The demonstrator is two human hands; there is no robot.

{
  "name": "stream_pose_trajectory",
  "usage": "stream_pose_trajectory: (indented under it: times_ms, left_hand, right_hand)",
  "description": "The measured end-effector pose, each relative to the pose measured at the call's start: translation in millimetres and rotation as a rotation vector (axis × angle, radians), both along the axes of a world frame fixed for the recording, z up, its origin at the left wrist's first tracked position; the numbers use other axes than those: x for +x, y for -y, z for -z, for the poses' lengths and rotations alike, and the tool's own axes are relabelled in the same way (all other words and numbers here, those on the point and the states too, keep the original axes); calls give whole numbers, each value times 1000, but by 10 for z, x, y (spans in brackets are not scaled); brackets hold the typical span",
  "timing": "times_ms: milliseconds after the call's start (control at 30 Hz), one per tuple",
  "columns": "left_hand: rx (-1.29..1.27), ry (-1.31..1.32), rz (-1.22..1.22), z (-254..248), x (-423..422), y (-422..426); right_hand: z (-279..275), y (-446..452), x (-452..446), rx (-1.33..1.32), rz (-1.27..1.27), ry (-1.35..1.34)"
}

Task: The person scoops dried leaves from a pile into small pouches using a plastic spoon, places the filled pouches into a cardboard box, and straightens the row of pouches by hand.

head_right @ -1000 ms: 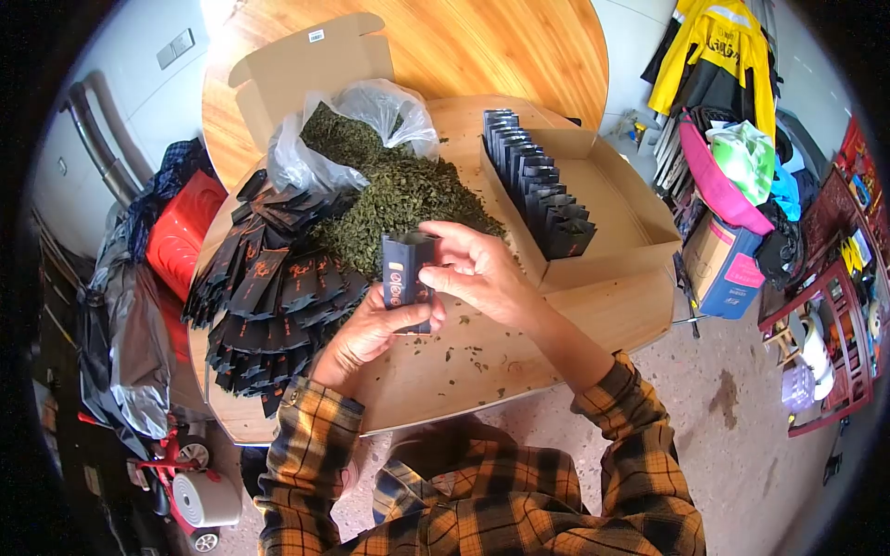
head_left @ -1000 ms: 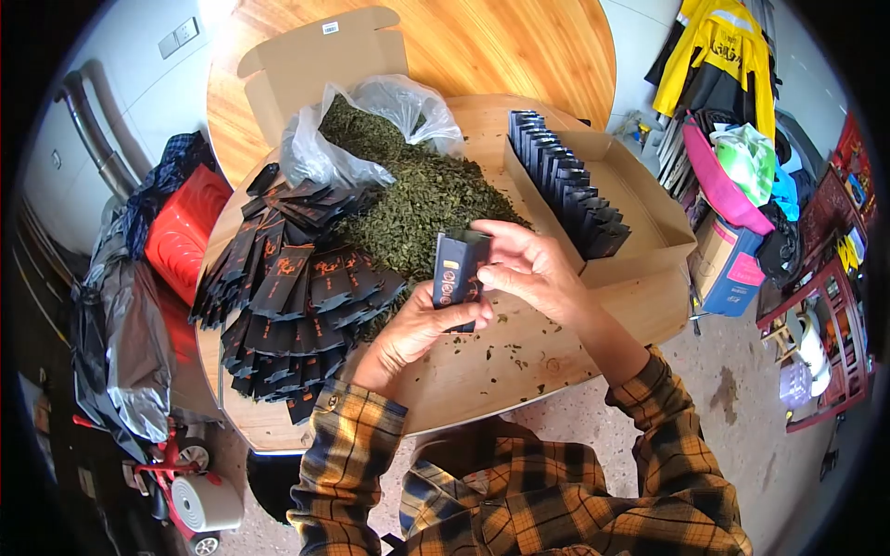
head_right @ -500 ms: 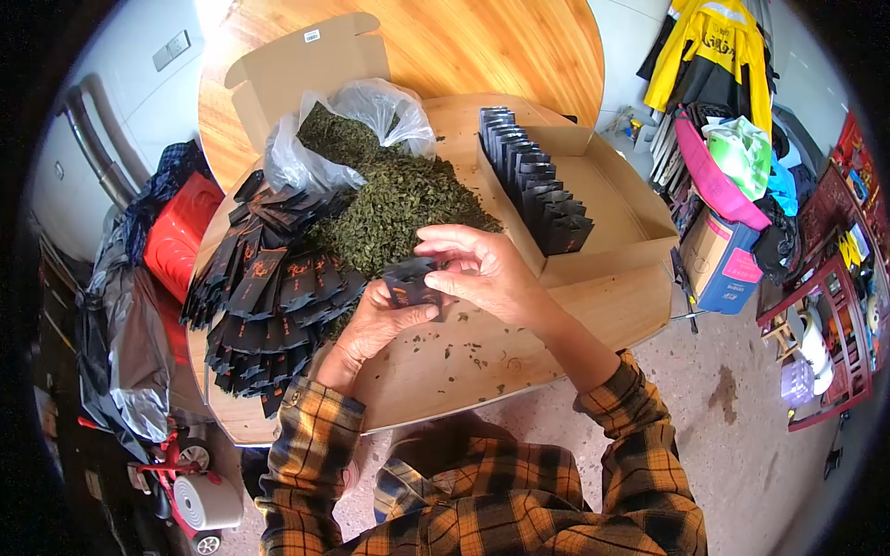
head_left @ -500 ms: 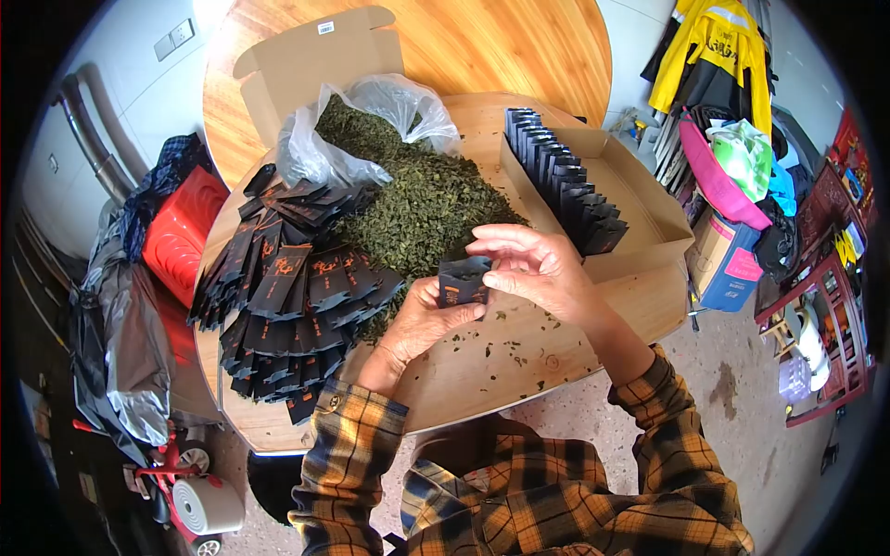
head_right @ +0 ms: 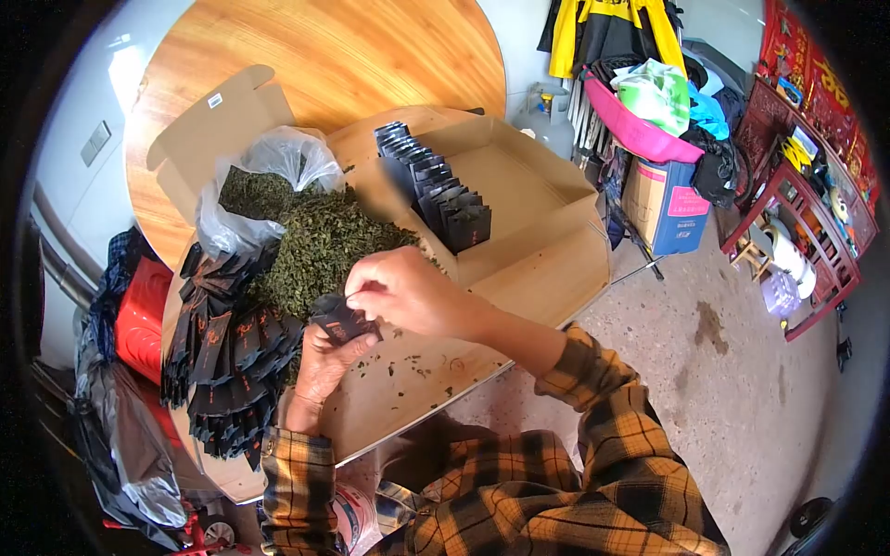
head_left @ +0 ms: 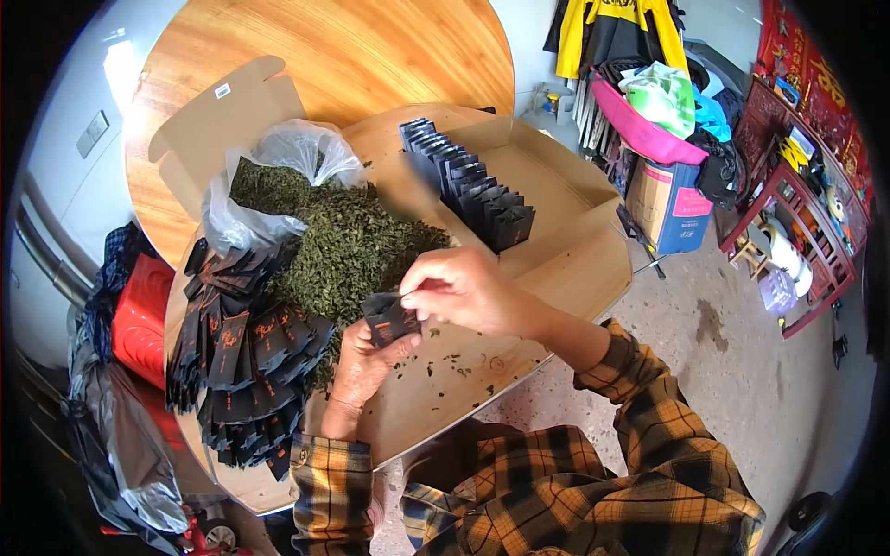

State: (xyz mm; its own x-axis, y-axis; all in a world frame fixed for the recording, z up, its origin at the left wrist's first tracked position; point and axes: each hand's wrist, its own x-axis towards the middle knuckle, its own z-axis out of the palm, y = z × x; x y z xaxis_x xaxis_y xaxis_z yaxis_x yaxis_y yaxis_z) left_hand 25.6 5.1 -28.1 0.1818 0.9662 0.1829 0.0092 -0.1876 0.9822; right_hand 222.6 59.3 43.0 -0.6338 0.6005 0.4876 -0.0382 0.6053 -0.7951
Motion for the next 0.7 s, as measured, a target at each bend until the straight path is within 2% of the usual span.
stream_pose_trajectory:
  times_ms: [67,133,200,267,367,467,533,667,700]
  left_hand:
    - [-23,-23,7,31,12,-5]
    - [121,17,13,100,35,-49]
    - [150,-19,-16,52,16,-35]
    - [180,-56,-48,19,17,-34]
    - [364,-255,-291,-149,114,-100]
    - [709,-452,-239,-629,452,-219]
    - [776,-505,-178,-850,690,-367]
    - [783,-592,-34,-947,1048,-724]
    - [710,-578,43,-945,1110,-803]
  right_hand:
    - [-243,107,189,-96,76,25]
    - [-431,134,504,-15,47,-92]
    - [-644,269,808,-53,259,-110]
    - [-721,298,1139,58,360,-143]
    - [-774,343,1562,90,459,-140]
    - [-747,289,1835,122,570,-207]
    - [-722,223,1910,111,571,-227]
    - [-631,49,1968,77,574,-225]
    - [-605,10,1970,75,577,-230]
